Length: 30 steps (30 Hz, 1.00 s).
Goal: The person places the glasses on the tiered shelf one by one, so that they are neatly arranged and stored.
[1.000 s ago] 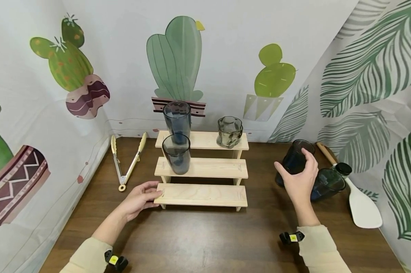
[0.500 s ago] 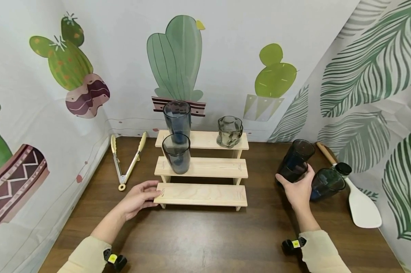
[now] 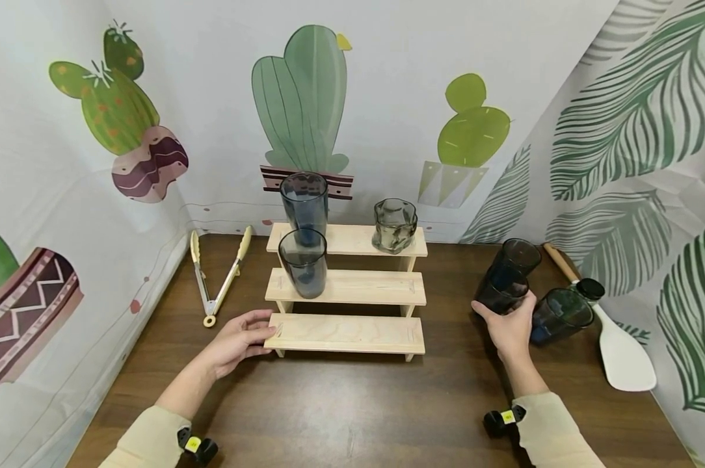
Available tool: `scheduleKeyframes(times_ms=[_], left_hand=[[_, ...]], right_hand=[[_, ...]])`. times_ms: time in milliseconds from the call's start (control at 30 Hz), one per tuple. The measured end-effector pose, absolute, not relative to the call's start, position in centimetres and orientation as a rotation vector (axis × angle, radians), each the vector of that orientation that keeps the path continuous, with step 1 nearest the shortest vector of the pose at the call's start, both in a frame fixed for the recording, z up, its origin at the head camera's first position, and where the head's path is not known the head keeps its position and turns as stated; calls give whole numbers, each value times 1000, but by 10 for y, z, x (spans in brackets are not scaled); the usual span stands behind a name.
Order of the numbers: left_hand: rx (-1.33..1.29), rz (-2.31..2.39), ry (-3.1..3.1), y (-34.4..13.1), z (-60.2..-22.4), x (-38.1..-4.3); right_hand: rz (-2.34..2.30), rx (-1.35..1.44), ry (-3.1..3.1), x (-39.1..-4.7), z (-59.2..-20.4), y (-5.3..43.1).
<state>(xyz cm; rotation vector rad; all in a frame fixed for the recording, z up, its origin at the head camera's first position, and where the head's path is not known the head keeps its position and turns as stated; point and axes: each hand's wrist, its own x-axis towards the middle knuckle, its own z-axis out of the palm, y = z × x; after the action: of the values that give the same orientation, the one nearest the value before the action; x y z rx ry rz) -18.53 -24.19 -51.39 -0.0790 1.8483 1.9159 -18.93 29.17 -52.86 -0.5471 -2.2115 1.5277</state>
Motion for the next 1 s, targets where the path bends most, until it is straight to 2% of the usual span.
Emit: scheduleKeyframes(times_ms=[233, 467, 800, 1000], left_hand=[[-82, 1917, 1851, -241, -513, -185], [-91, 1920, 1851, -241, -514, -184], [-96, 1922, 1847, -242, -514, -184], [-93, 1924, 1851, -241, -515, -184]], right_hand=[[1439, -581, -2265, -188, -526, 287], [1371, -418, -2231, -185, -514, 277], [1421, -159, -2235, -181, -483, 259], [1444, -119, -2244, -175, -450, 237]])
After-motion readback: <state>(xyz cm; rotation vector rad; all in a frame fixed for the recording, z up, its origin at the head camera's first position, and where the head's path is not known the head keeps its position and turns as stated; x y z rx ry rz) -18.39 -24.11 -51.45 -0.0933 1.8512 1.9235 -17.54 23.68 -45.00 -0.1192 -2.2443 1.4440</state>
